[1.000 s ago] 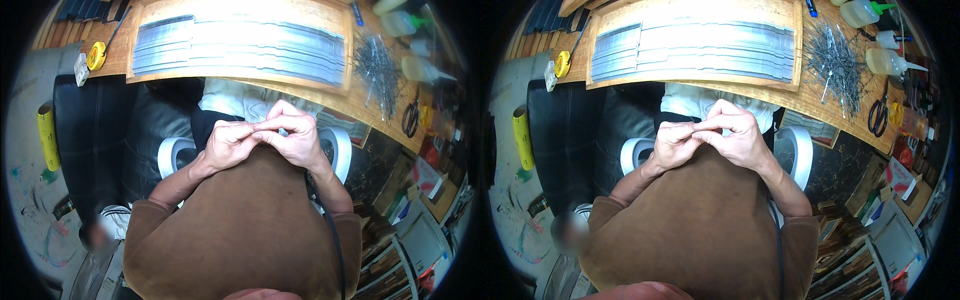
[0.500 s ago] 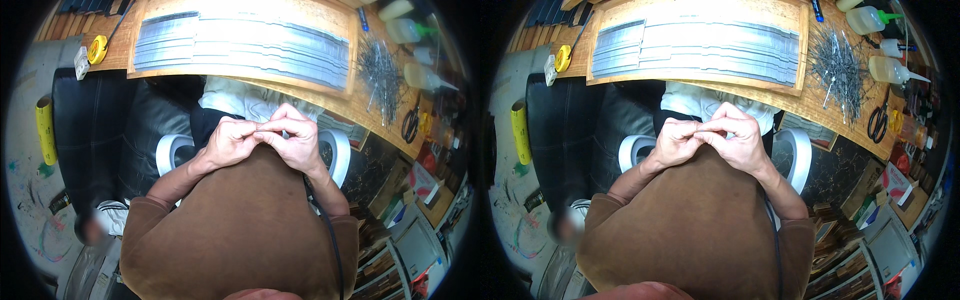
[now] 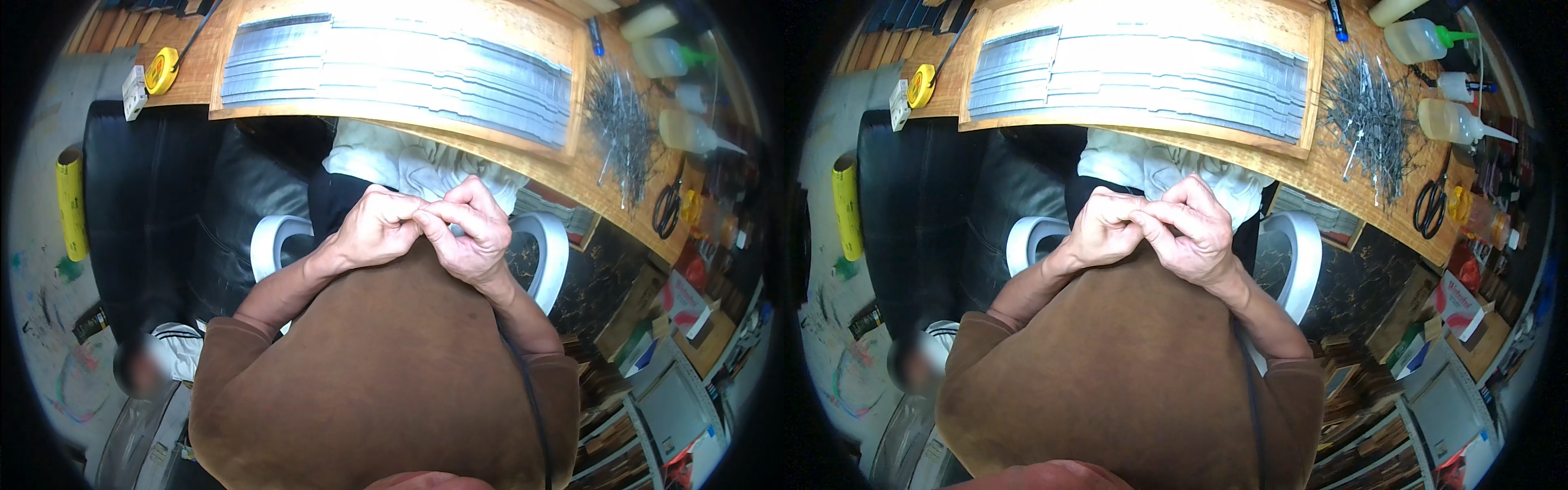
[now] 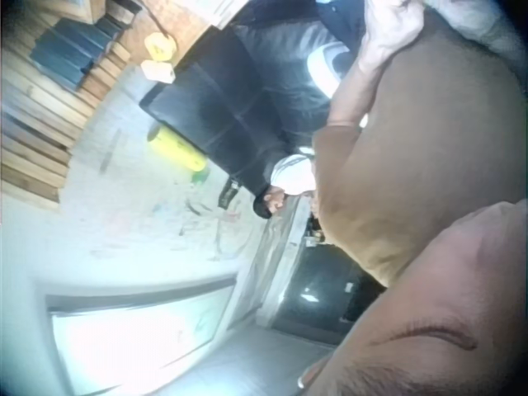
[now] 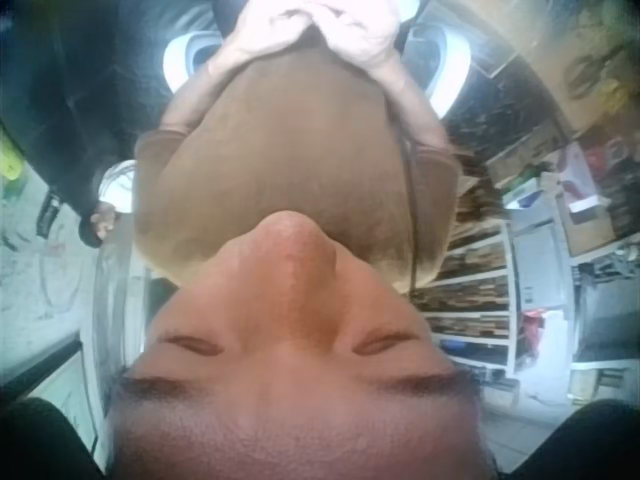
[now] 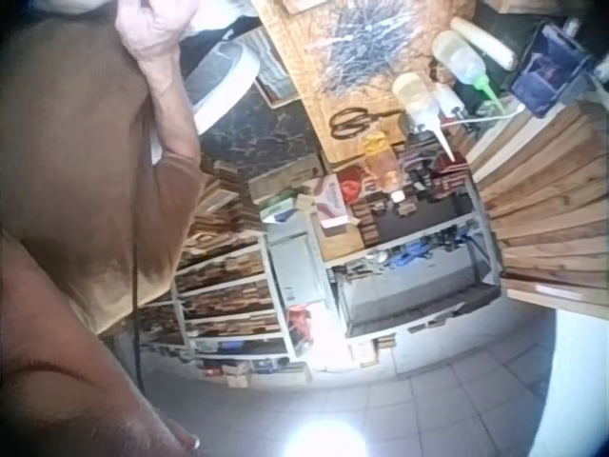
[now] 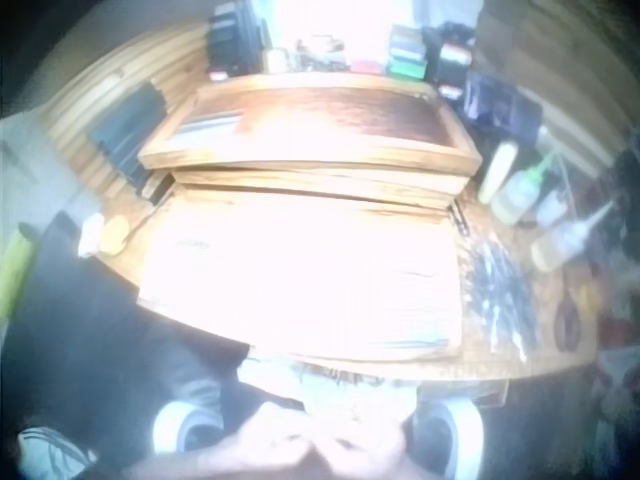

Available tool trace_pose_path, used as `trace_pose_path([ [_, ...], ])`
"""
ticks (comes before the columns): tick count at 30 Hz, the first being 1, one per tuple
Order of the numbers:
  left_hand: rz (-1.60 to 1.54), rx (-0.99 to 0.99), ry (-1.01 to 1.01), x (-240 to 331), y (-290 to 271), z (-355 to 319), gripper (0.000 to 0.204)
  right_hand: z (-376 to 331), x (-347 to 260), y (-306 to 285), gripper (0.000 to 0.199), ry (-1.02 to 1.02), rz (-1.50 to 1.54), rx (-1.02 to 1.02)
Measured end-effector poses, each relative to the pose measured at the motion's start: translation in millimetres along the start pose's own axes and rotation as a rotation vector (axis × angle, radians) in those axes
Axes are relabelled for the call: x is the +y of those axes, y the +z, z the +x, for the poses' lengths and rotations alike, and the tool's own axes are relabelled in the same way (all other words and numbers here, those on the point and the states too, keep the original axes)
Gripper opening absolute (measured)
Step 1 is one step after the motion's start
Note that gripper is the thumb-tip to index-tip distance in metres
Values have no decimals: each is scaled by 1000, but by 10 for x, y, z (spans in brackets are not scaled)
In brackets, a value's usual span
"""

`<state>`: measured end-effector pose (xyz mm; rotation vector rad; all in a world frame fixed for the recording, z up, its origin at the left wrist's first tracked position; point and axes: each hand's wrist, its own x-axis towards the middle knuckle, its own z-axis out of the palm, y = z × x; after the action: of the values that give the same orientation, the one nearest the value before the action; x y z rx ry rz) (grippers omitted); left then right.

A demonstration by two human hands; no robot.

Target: The person repeatedly picks up small metal strips and pins, aligns them by hand, and inserts the pins into the strips. They occasionally wipe the components with a white cloth and place finished units into a wooden tray.

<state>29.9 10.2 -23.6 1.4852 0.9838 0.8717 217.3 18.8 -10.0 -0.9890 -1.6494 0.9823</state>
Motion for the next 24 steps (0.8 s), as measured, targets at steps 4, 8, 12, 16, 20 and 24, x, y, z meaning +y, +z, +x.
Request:
trace_pose_path([
  [4, -17, -44, 15, 55, -19, 81, 13, 26, -64, 15, 7, 8, 132, 237],
  [8, -74, -53, -50, 87, -40, 63, 17, 103, -44, -249, 17, -21, 72, 187],
  [12, -31, -33, -55, 132, -99, 62, 19, 119, -192, -279, 35, 177, 25, -44],
  [16, -70, 2, -26, 82, -79, 47, 18, -6, -157, -153, 32, 230, 35, -69],
  [20, -12, -7, -41, 67, -95, 36, 17, -8, -135, -112, 24, 220, 48, -52],
  [24, 8, -13, -42, 57, -95, 24, 18, -10, -133, -105, 20, 243, 52, -49],
])
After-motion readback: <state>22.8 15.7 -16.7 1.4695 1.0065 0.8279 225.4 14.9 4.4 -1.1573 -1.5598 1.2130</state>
